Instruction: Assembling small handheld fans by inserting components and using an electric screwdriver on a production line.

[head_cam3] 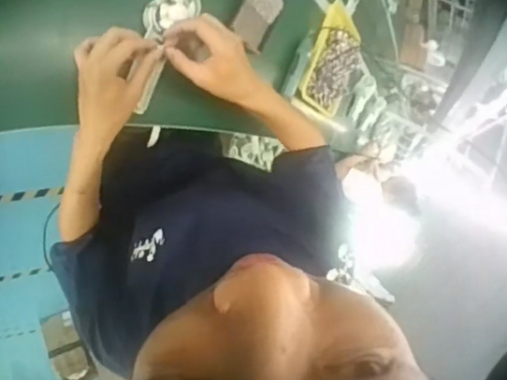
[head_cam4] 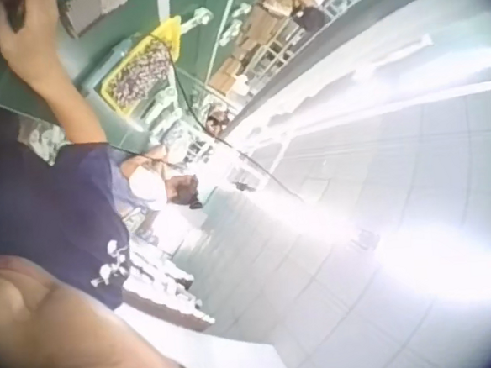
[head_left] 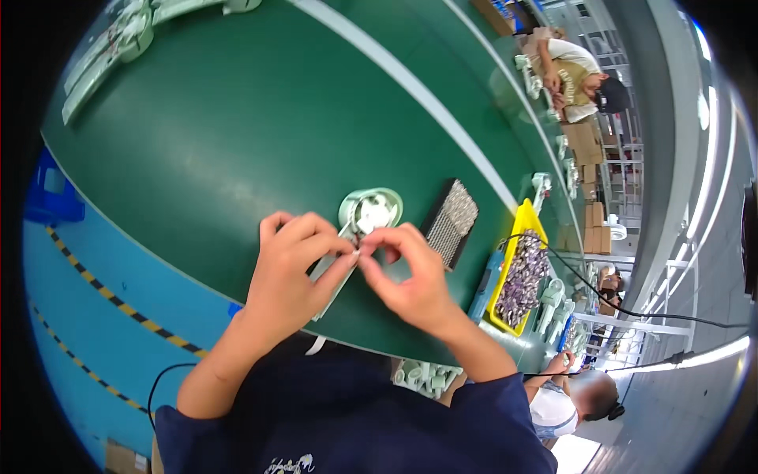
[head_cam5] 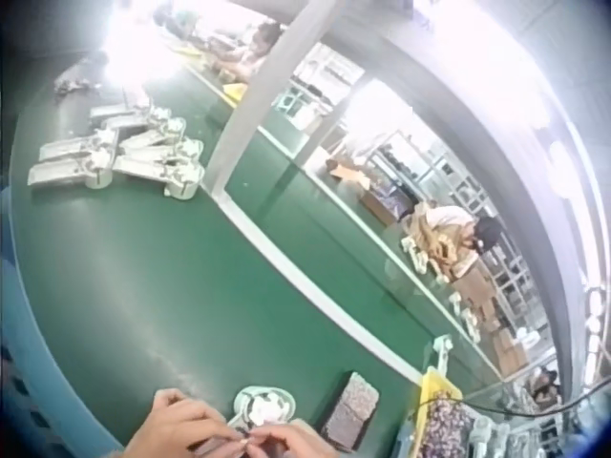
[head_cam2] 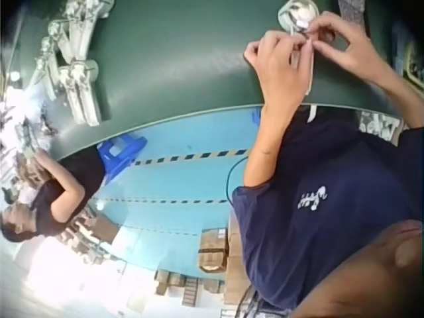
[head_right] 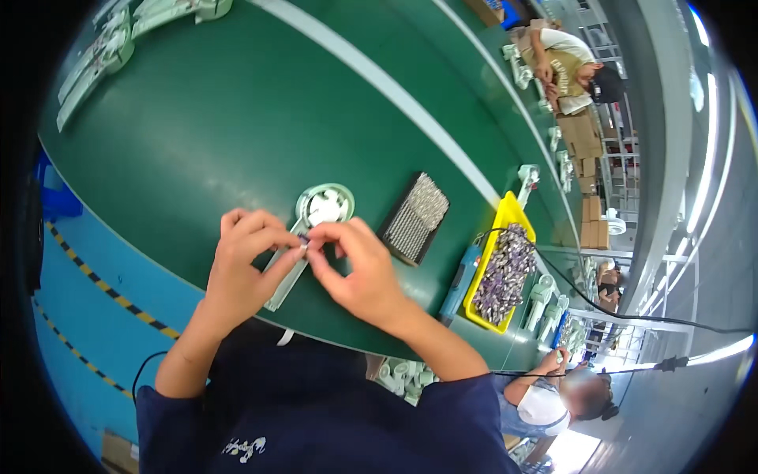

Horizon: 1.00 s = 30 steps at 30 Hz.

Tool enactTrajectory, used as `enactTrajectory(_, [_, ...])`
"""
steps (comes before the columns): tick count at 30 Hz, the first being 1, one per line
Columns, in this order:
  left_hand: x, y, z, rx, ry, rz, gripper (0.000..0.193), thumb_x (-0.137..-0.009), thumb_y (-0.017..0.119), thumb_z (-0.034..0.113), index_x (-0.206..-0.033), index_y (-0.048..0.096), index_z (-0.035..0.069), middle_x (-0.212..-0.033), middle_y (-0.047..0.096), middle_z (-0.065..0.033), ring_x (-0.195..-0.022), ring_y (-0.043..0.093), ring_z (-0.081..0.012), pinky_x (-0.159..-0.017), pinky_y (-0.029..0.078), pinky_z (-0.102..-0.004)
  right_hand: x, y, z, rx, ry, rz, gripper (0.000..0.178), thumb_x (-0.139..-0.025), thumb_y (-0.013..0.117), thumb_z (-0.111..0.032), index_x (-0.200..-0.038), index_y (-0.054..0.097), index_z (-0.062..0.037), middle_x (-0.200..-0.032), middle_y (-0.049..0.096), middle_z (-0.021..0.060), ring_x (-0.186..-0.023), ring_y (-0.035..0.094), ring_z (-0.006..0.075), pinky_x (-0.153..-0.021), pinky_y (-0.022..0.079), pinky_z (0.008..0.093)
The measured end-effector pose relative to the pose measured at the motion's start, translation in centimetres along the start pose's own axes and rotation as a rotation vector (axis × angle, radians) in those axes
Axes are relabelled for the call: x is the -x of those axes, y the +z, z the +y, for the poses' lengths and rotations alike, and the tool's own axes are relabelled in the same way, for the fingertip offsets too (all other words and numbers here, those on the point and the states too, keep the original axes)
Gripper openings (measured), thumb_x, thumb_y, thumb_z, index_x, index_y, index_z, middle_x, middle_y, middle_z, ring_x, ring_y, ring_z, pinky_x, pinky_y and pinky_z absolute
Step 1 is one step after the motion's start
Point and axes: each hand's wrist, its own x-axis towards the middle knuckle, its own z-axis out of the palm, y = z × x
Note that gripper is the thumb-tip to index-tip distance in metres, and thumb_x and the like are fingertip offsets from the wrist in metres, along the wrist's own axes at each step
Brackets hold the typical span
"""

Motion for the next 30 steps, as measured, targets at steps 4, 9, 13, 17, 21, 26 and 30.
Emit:
enactTrajectory(4, [-0.1,-0.2,0.4,0.057,-0.039,-0.024,0.008,-0.087,0.078,0.010,-0.086,0.071,0.009,-0.086,0.063,0.0006,-0.079,0.061,-0.0164,-0.094,0.036,-0.0396,0.1,0.4,-0.1,0.065,-0.136,0.059,0.025,-0.078,0.082,0.003,-0.100,0.073,-0.0049,-0.097,0.074,0.0065,-0.078,0.062,0.0195,-0.068,0.051,0.0300])
enactTrajectory(9, [0.0,-0.3,0.3,0.095,-0.066,-0.025,0.008,-0.088,0.077,0.010,-0.087,0.070,0.007,-0.085,0.063,-0.0006,-0.076,0.060,-0.0158,-0.095,0.037,-0.0379,0.0,0.7,0.5,0.065,-0.191,0.107,0.020,-0.078,0.081,0.004,-0.096,0.077,-0.0045,-0.094,0.074,0.0069,-0.079,0.064,0.0208,-0.066,0.051,0.0302])
enactTrajectory(13, [-0.3,0.1,0.0,0.107,-0.066,-0.007,0.007,-0.090,0.075,0.009,-0.088,0.069,0.005,-0.084,0.063,-0.0023,-0.076,0.060,-0.0170,-0.094,0.038,-0.0369,0.3,1.0,1.1,0.073,-0.117,0.121,0.022,-0.080,0.079,0.006,-0.100,0.078,-0.0039,-0.097,0.067,0.0082,-0.082,0.065,0.0203,-0.070,0.054,0.0309])
enactTrajectory(17, [0.0,0.2,-0.9,0.024,-0.017,-0.013,0.018,-0.088,0.077,0.014,-0.103,0.069,0.006,-0.098,0.063,-0.0054,-0.094,0.062,-0.0218,-0.097,0.038,-0.0439,-1.1,0.6,1.1,0.108,-0.147,0.124,0.017,-0.081,0.080,0.000,-0.097,0.077,-0.0046,-0.094,0.060,0.0056,-0.077,0.060,0.0160,-0.064,0.048,0.0272])
enactTrajectory(21, [1.8,0.5,1.5,-0.284,-0.017,0.133,0.049,-0.077,0.084,0.015,-0.121,0.066,0.006,-0.114,0.063,-0.0081,-0.112,0.060,-0.0275,-0.104,0.037,-0.0460,-1.6,-0.6,-0.1,0.267,-0.086,-0.021,0.014,-0.081,0.080,-0.004,-0.093,0.074,-0.0061,-0.090,0.060,0.0046,-0.072,0.060,0.0157,-0.058,0.045,0.0284])
enactTrajectory(26, [2.9,1.5,0.9,-0.395,-0.062,0.060,0.063,-0.071,0.088,0.023,-0.127,0.064,0.007,-0.120,0.062,-0.0075,-0.123,0.055,-0.0281,-0.112,0.030,-0.0537,-3.0,-1.3,-2.6,0.517,-0.191,-0.169,0.011,-0.080,0.079,-0.008,-0.087,0.070,-0.0073,-0.089,0.060,0.0037,-0.068,0.062,0.0224,-0.057,0.048,0.0335])
enactTrajectory(30, [3.5,2.1,0.6,-0.394,-0.044,0.113,0.055,-0.072,0.087,0.022,-0.120,0.067,0.007,-0.112,0.062,-0.0042,-0.120,0.055,-0.0249,-0.113,0.029,-0.0559,-3.6,-1.1,-3.2,0.620,-0.194,-0.260,0.009,-0.081,0.076,-0.010,-0.086,0.069,-0.0076,-0.090,0.061,0.0032,-0.067,0.063,0.0235,-0.057,0.049,0.0358])
